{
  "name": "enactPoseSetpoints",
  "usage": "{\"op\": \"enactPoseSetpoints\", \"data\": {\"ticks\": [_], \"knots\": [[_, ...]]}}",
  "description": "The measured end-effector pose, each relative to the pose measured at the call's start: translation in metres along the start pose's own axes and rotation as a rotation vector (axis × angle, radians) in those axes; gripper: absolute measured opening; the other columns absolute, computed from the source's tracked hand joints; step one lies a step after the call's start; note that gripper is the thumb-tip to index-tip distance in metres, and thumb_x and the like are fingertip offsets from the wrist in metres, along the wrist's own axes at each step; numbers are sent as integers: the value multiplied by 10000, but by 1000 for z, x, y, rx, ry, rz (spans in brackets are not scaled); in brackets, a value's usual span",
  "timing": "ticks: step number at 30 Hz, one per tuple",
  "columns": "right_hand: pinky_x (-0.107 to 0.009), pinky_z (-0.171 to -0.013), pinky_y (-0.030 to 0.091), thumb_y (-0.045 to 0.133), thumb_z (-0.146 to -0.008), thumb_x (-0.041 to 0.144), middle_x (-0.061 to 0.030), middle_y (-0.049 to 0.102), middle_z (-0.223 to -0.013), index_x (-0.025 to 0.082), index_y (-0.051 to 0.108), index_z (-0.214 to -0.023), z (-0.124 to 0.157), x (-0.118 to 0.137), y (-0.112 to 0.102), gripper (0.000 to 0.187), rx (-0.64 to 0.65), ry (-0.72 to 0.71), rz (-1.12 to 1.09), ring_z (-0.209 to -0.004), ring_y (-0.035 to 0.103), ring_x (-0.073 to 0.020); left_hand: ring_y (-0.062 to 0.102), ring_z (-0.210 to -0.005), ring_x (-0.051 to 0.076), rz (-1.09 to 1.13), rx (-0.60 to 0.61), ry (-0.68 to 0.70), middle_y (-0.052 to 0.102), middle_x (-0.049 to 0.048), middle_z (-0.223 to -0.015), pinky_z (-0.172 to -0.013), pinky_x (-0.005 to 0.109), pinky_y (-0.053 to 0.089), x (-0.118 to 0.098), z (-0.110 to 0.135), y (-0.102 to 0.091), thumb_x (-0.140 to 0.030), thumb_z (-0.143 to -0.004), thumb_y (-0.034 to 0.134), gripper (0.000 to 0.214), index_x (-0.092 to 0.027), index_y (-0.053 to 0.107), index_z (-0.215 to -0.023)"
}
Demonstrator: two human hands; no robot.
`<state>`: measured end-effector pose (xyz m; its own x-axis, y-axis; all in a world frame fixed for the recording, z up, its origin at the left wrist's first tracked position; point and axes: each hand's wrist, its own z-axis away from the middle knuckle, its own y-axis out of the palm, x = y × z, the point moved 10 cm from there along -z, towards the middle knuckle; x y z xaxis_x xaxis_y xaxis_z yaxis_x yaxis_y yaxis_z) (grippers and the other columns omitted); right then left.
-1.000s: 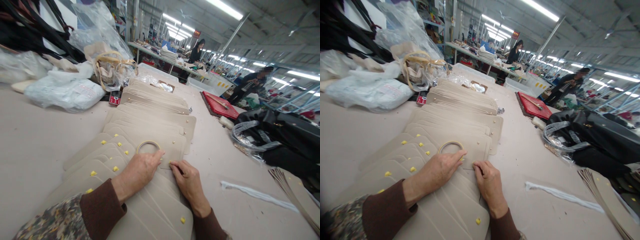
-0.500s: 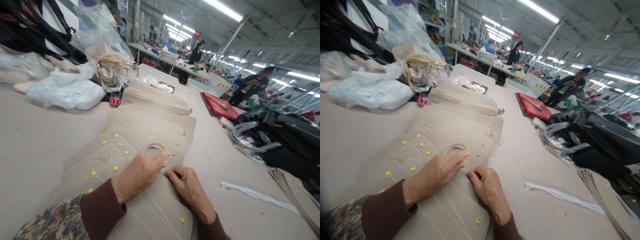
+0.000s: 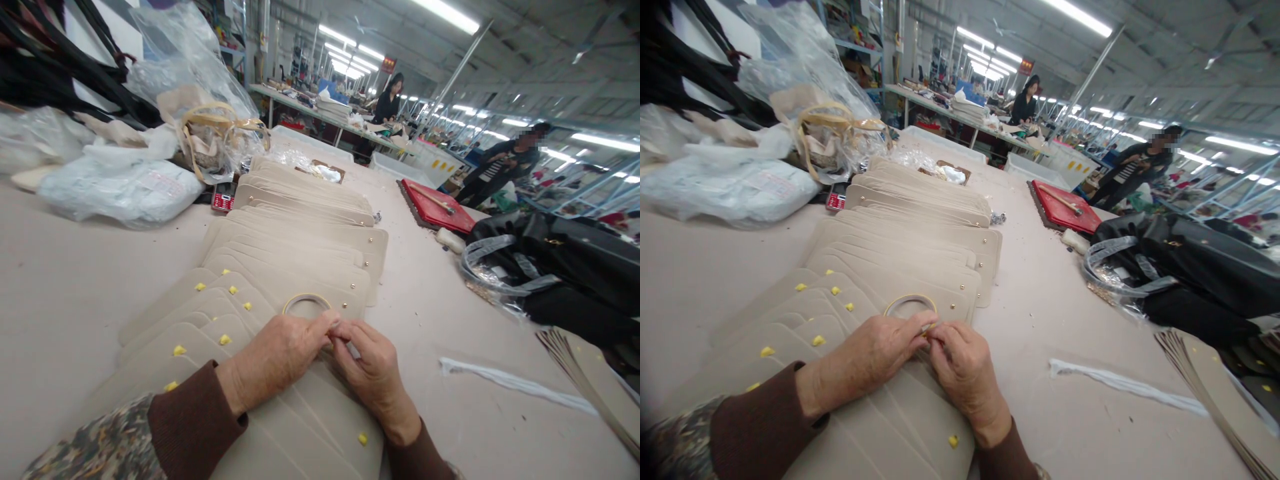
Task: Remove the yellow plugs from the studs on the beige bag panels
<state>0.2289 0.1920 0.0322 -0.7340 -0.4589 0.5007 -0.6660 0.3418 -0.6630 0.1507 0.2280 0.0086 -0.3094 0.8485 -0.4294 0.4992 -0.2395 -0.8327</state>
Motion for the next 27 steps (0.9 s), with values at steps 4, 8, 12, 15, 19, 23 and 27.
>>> {"op": "enactPoseSetpoints", "data": {"ticks": [4, 8, 12, 15, 19, 23, 27], "knots": [[-229, -590, 465, 518, -841, 69, -15, 649, -669, 184, 615, -776, 2, 1, -3, 164, -86, 11, 98, -593, 594, -130, 632, -742, 178, 58, 31, -21, 638, 9, -830, -627, 281, 454, 2, -1, 3, -179, -983, 411, 102, -192, 478, -1058], [-214, -561, 449, 529, -786, 70, 6, 627, -624, 181, 636, -741, 3, -8, -6, 161, -135, 111, 102, -534, 570, -110, 587, -708, 168, 40, -10, -27, 595, -1, -788, -624, 277, 430, 4, -2, -1, -163, -973, 422, 107, -193, 492, -898], [-210, -544, 459, 571, -776, 121, 8, 639, -606, 173, 663, -719, 5, -19, -6, 120, -160, 282, -15, -522, 577, -110, 556, -680, 170, -30, -72, -2, 568, -1, -763, -599, 275, 410, -1, -3, -8, -145, -966, 417, 131, -192, 517, -894], [-212, -475, 452, 608, -779, 216, 13, 628, -546, 169, 657, -695, 11, -41, 2, 108, -153, 542, -246, -471, 565, -117, 517, -626, 167, -55, -134, 32, 544, -2, -725, -555, 278, 382, -9, -4, -17, -149, -968, 389, 178, -191, 523, -858], [-223, -415, 454, 675, -738, 338, 30, 590, -469, 162, 638, -674, 24, -75, 11, 191, -164, 837, -541, -391, 538, -118, 523, -658, 162, -55, -170, 62, 550, 5, -734, -585, 270, 403, -17, -4, -20, -141, -969, 375, 191, -186, 522, -857], [-241, -453, 480, 717, -724, 423, -13, 653, -572, 133, 693, -785, 24, -98, 0, 297, -159, 864, -512, -442, 577, -128, 560, -755, 193, -227, 13, -81, 596, 33, -821, -634, 292, 443, 2, -7, -2, -120, -953, 432, 136, -178, 536, -890], [-250, -474, 481, 655, -785, 477, -23, 650, -595, 128, 713, -835, 15, -104, -1, 357, -65, 796, -335, -481, 577, -139, 567, -839, 228, -296, 160, -147, 610, 55, -898, -663, 322, 475, 14, -8, 9, -114, -943, 454, 122, -181, 553, -921]]}}
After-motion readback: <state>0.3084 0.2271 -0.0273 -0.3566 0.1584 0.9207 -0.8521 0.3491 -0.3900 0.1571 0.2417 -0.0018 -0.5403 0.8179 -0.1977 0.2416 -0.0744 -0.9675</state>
